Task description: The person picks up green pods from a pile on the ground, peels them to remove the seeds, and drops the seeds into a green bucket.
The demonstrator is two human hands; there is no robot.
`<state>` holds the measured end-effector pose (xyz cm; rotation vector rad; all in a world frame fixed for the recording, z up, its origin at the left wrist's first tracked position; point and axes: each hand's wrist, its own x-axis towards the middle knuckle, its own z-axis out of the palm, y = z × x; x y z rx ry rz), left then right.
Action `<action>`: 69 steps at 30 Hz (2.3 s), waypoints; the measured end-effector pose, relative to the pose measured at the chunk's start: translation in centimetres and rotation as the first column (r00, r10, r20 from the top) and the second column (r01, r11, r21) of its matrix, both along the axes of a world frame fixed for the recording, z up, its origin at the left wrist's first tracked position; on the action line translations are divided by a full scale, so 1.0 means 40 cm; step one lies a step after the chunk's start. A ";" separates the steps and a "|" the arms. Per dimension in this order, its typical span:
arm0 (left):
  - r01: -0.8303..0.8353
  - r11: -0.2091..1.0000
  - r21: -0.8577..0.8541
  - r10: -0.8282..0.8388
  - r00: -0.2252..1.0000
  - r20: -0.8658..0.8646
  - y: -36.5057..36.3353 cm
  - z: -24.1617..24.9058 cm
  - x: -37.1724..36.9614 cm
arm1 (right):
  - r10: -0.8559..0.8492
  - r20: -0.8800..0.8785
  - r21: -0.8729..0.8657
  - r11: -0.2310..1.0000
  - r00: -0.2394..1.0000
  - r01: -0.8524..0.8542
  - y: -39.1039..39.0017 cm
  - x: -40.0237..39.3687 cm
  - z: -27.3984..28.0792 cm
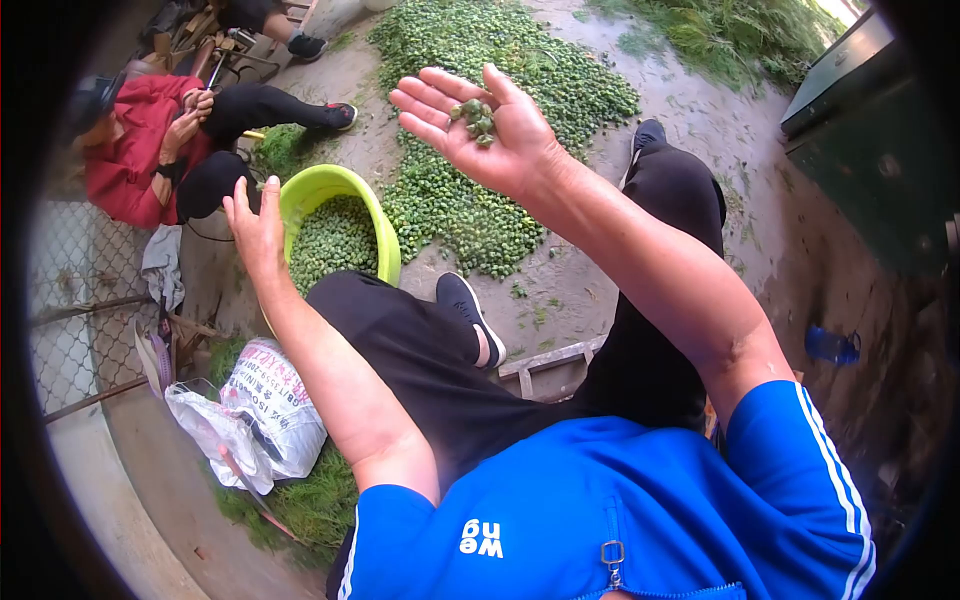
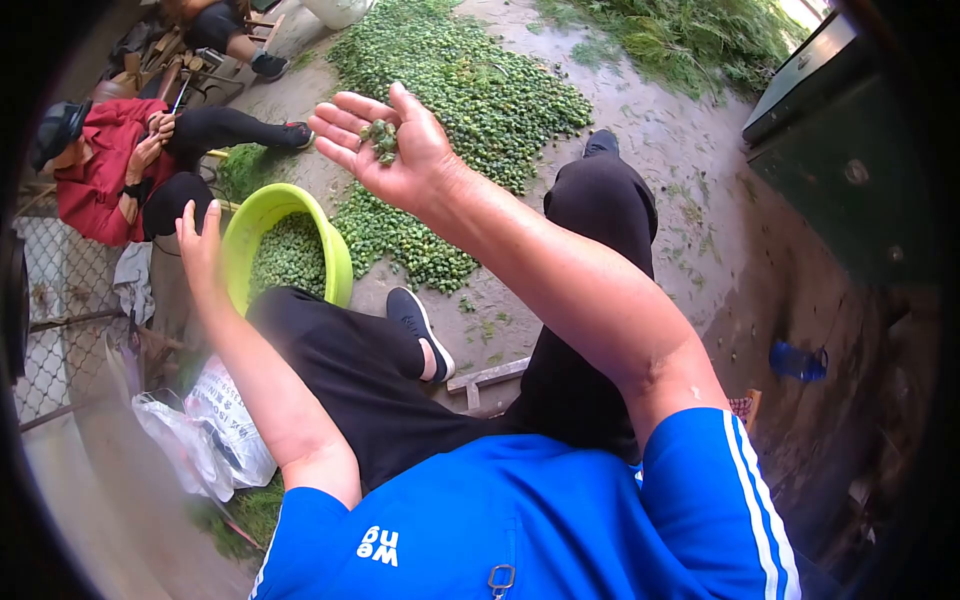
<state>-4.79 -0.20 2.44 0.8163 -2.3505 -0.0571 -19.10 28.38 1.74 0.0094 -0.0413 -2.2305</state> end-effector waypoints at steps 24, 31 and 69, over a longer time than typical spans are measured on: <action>0.759 0.433 0.485 -0.665 0.633 -0.397 0.460 0.054 -0.153 | 0.074 0.043 0.245 0.966 0.996 -0.083 -0.012 0.028 0.001; 0.638 -0.459 0.619 -0.149 0.631 -0.761 0.422 0.091 -0.136 | 0.088 0.022 0.145 0.985 0.996 -0.090 -0.015 0.000 -0.019; 0.592 0.093 0.801 -0.596 0.677 -0.431 0.414 0.107 -0.105 | -0.136 0.047 0.272 0.955 0.990 0.119 0.008 -0.027 0.006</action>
